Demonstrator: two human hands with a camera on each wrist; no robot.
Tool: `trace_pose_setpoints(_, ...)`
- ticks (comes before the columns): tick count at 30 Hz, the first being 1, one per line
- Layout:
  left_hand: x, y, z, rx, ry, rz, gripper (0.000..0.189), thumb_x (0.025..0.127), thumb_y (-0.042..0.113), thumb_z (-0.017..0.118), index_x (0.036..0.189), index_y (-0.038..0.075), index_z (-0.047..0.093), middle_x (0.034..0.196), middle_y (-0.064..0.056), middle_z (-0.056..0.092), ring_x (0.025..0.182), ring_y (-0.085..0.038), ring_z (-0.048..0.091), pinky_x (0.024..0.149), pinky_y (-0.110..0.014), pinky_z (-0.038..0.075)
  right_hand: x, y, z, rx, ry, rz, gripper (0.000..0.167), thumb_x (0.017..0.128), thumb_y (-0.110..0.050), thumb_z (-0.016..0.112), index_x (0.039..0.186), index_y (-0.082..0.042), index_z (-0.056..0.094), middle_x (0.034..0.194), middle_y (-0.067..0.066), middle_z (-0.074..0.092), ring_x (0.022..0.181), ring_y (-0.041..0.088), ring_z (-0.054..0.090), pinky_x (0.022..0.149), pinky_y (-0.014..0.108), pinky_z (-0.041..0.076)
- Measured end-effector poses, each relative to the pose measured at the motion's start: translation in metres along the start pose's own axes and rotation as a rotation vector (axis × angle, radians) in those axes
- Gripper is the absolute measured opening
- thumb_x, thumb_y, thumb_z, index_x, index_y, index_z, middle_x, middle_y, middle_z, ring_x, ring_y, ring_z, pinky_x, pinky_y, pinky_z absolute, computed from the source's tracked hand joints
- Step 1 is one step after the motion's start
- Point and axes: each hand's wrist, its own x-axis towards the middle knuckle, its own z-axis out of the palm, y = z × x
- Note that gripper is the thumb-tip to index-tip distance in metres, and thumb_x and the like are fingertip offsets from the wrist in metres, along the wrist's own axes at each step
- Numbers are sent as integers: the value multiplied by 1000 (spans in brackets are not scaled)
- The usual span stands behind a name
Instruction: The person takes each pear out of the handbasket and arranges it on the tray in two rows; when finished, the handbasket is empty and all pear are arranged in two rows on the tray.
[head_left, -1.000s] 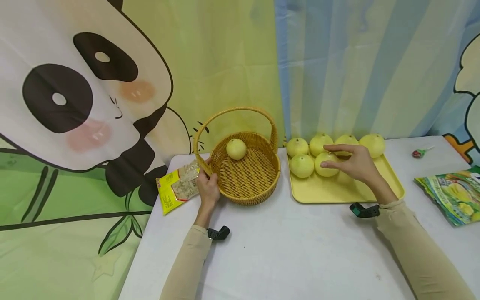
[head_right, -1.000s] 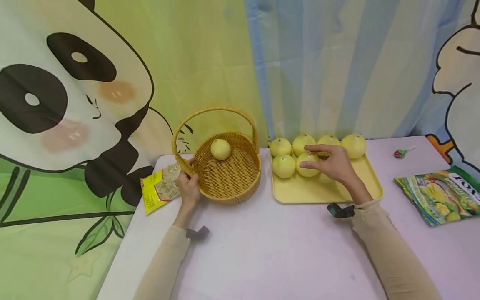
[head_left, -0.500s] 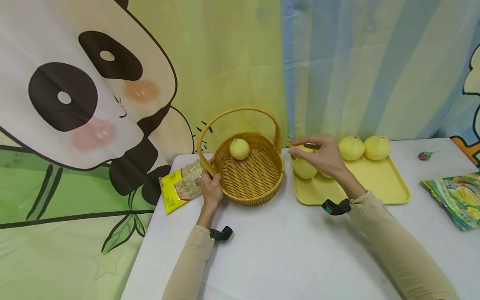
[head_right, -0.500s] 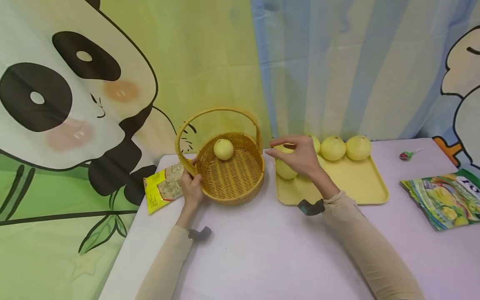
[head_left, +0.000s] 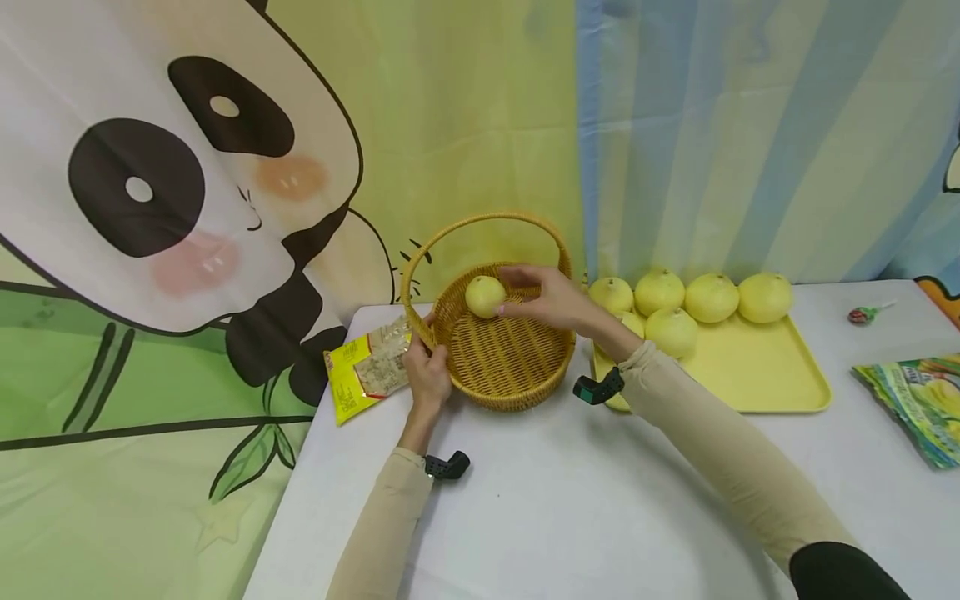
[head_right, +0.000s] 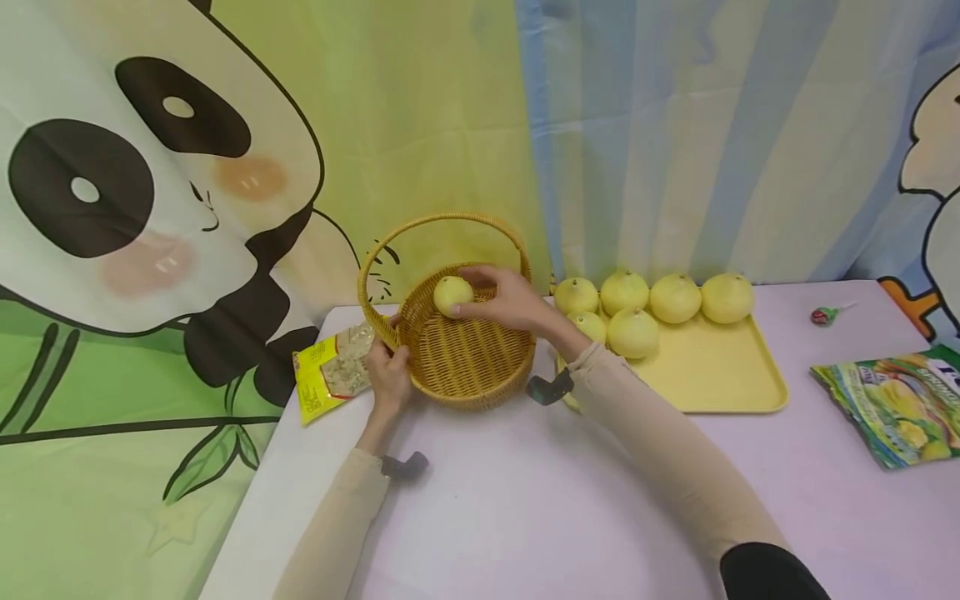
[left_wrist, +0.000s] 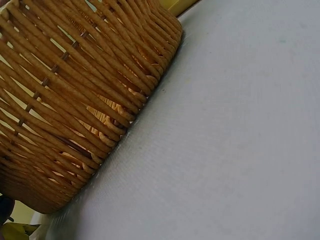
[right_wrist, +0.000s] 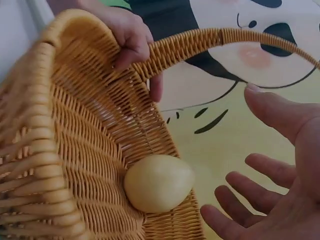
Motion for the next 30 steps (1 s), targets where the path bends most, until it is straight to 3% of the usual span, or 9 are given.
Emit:
trace_pose_setpoints(7, -1, 1, 0, 24, -8, 1, 60, 86, 0, 51, 145, -1, 60, 137, -28, 67, 101, -36, 64, 82, -27, 48, 33, 16, 8, 60, -11, 109, 78, 96, -36, 77, 162, -11, 43, 167, 13, 43, 155, 32, 37, 123, 53, 35)
trace_pose_setpoints(14, 1, 1, 1, 31, -20, 19, 61, 85, 1, 51, 146, -4, 59, 131, -31, 69, 94, -35, 64, 75, -25, 47, 52, 26, 10, 106, -73, 188, 83, 96, -37, 78, 165, -12, 38, 170, 13, 37, 158, 33, 32, 125, 52, 32)
trace_pose_setpoints(19, 2, 3, 0, 35, -22, 17, 62, 85, 2, 51, 147, -4, 58, 139, -27, 66, 105, -36, 66, 84, -29, 53, 65, 30, 15, 30, -160, 195, 88, 96, -37, 78, 169, -19, 32, 174, 10, 31, 160, 33, 27, 126, 54, 30)
trace_pose_setpoints(22, 1, 3, 0, 37, -19, 9, 63, 85, 2, 50, 147, -4, 58, 141, -27, 65, 109, -37, 66, 88, -33, 53, 71, 35, 22, -34, -195, 180, 88, 95, -33, 79, 169, -19, 32, 173, 12, 31, 157, 35, 31, 123, 54, 34)
trace_pose_setpoints(26, 1, 3, 1, 40, -16, 1, 62, 85, 4, 50, 147, -3, 58, 140, -27, 66, 105, -37, 65, 83, -30, 51, 73, 38, 28, -129, -149, 149, 82, 92, -29, 83, 162, -15, 44, 164, 16, 44, 145, 37, 47, 114, 54, 43)
trace_pose_setpoints(30, 1, 1, 1, 45, -15, 9, 62, 85, 5, 50, 146, -3, 58, 131, -30, 69, 92, -37, 65, 73, -26, 48, 72, 39, 33, -199, -117, 134, 70, 86, -25, 89, 145, -11, 54, 154, 17, 54, 137, 38, 54, 112, 53, 45)
